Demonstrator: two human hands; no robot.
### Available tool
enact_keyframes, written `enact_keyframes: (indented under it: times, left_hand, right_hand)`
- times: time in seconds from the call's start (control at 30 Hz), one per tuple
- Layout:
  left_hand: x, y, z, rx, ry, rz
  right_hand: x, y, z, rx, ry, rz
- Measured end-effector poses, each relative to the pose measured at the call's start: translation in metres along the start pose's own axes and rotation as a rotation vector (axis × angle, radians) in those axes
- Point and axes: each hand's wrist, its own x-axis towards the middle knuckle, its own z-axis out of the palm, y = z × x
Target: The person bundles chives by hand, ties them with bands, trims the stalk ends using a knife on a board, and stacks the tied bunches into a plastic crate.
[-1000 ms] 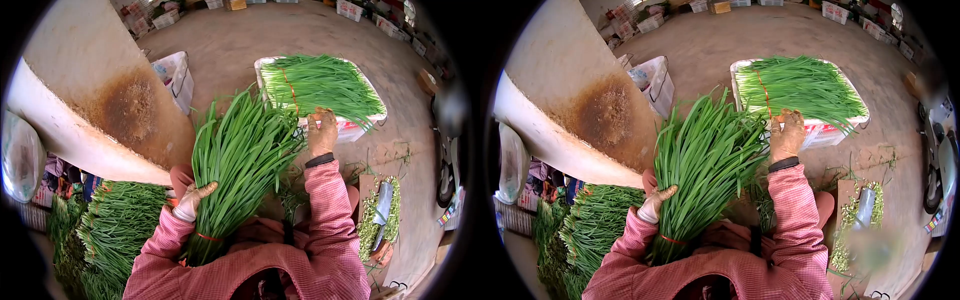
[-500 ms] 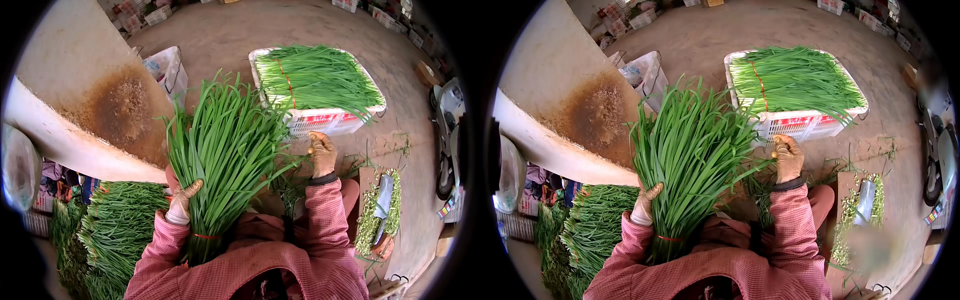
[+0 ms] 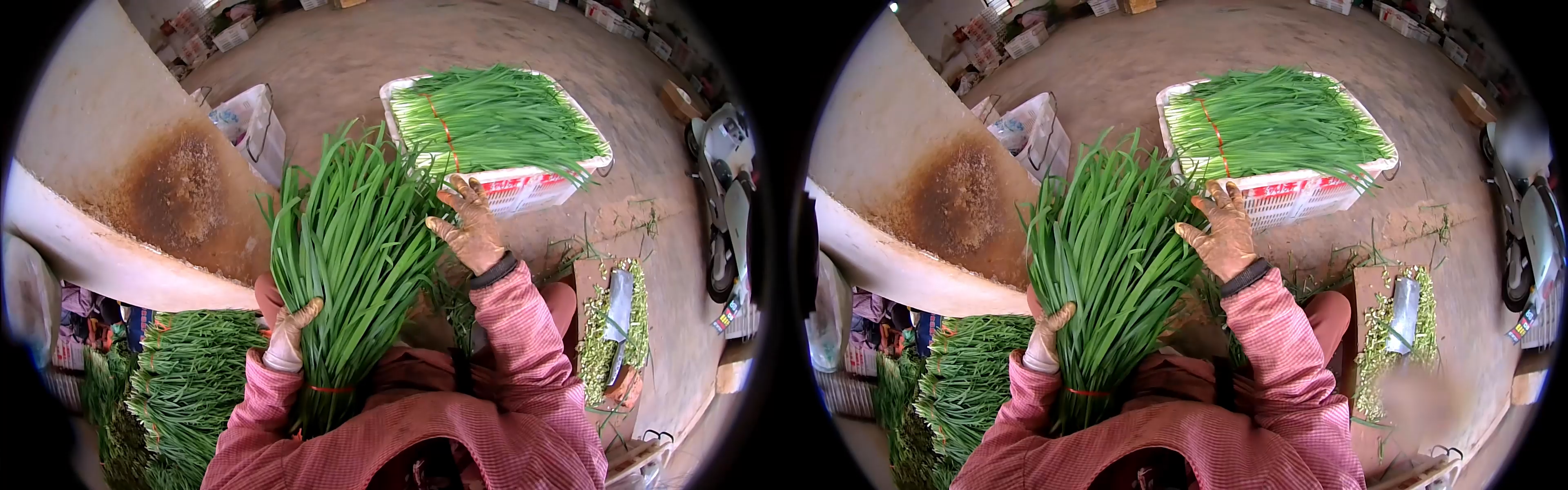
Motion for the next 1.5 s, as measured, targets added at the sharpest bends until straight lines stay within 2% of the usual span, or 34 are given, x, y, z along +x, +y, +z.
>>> enact_keyframes:
  times: [0.07,0.13,0.17,0.2,0.23,0.27,0.33,0.4,0.47,0.53,0.6,0.63,0.73,0.77,0.83,0.93,0.97,1.0,1.07,1.1,1.13,1.2,1.23,1.4,1.47,1.5]
  left_hand:
    - [-0.005,0.004,0.007,-0.007,0.006,-0.001]
    - [-0.009,0.006,0.013,-0.009,0.009,0.015]
    - [-0.011,0.008,0.020,-0.048,0.016,0.047]
    - [-0.010,0.008,0.017,-0.051,0.018,0.050]
    - [-0.007,0.006,0.013,-0.058,0.021,0.024]
    - [-0.006,0.005,0.011,-0.065,0.025,-0.005]
    - [-0.008,0.004,0.015,-0.039,0.052,0.037]
    - [-0.005,0.002,0.013,-0.017,0.077,0.090]
    - [0.001,-0.001,0.010,0.117,0.079,0.006]
    - [-0.002,0.001,0.020,0.186,0.077,0.047]
    - [-0.007,0.003,0.029,0.073,0.012,0.002]
    - [-0.012,0.009,0.040,-0.011,0.028,-0.007]
    - [-0.010,0.003,0.035,0.040,0.016,0.043]
    - [-0.008,0.002,0.033,0.062,0.044,0.034]
    - [-0.010,0.003,0.033,0.027,0.043,0.019]
    - [-0.013,0.001,0.030,0.014,0.030,0.005]
    - [-0.011,0.000,0.030,0.018,0.023,0.017]
    - [-0.010,-0.001,0.029,0.016,0.017,0.017]
    - [-0.009,-0.003,0.026,0.044,0.014,0.036]
    - [-0.008,-0.004,0.024,0.041,0.014,0.038]
    - [-0.007,-0.006,0.022,0.037,0.016,0.037]
    - [-0.007,-0.007,0.021,0.027,0.018,0.035]
    - [-0.008,-0.004,0.024,-0.011,0.003,0.008]
    - [-0.009,-0.002,0.027,-0.045,-0.017,-0.034]
    - [-0.010,-0.002,0.027,-0.041,-0.023,-0.030]
    - [-0.010,-0.002,0.027,-0.042,-0.021,-0.027]
  right_hand:
    - [0.012,-0.002,0.011,0.011,-0.244,0.089]
    - [0.020,0.013,0.031,0.475,-0.488,0.193]
    - [0.014,0.006,0.045,0.557,-0.229,0.184]
    - [0.007,0.005,0.048,0.413,-0.065,0.108]
    - [0.000,-0.003,0.046,0.251,0.106,0.058]
    - [-0.003,-0.010,0.028,-0.130,0.175,-0.056]
    - [0.005,0.034,0.016,0.045,0.367,0.122]
    - [0.002,0.058,-0.008,-0.189,0.198,0.185]
    - [-0.004,0.054,-0.026,-0.194,-0.088,0.217]
    - [0.004,0.020,-0.043,-0.538,0.139,0.062]
    - [0.022,-0.016,-0.070,0.096,0.236,0.036]
    - [0.025,-0.031,-0.071,0.162,0.158,0.077]
    - [0.018,-0.048,-0.053,0.097,-0.066,-0.054]
    - [0.013,-0.051,-0.051,0.097,-0.070,-0.062]
    - [0.001,-0.056,-0.044,0.109,-0.303,0.014]
    - [-0.012,-0.052,-0.020,0.142,-0.315,-0.075]
    - [-0.016,-0.048,-0.013,0.121,-0.208,-0.213]
    - [-0.020,-0.046,-0.011,0.116,-0.206,-0.211]
    - [-0.025,-0.049,-0.011,-0.016,-0.143,-0.247]
    - [-0.025,-0.053,-0.014,-0.291,-0.194,-0.245]
    - [-0.026,-0.048,-0.012,-0.293,-0.196,-0.248]
    - [-0.029,-0.031,-0.011,-0.180,-0.134,-0.260]
    - [-0.025,-0.030,-0.015,0.116,-0.047,-0.307]
    - [-0.023,-0.040,-0.022,0.111,-0.177,-0.241]
    - [-0.022,-0.037,-0.012,0.218,-0.158,-0.333]
    - [-0.022,-0.034,-0.008,0.352,-0.202,-0.275]
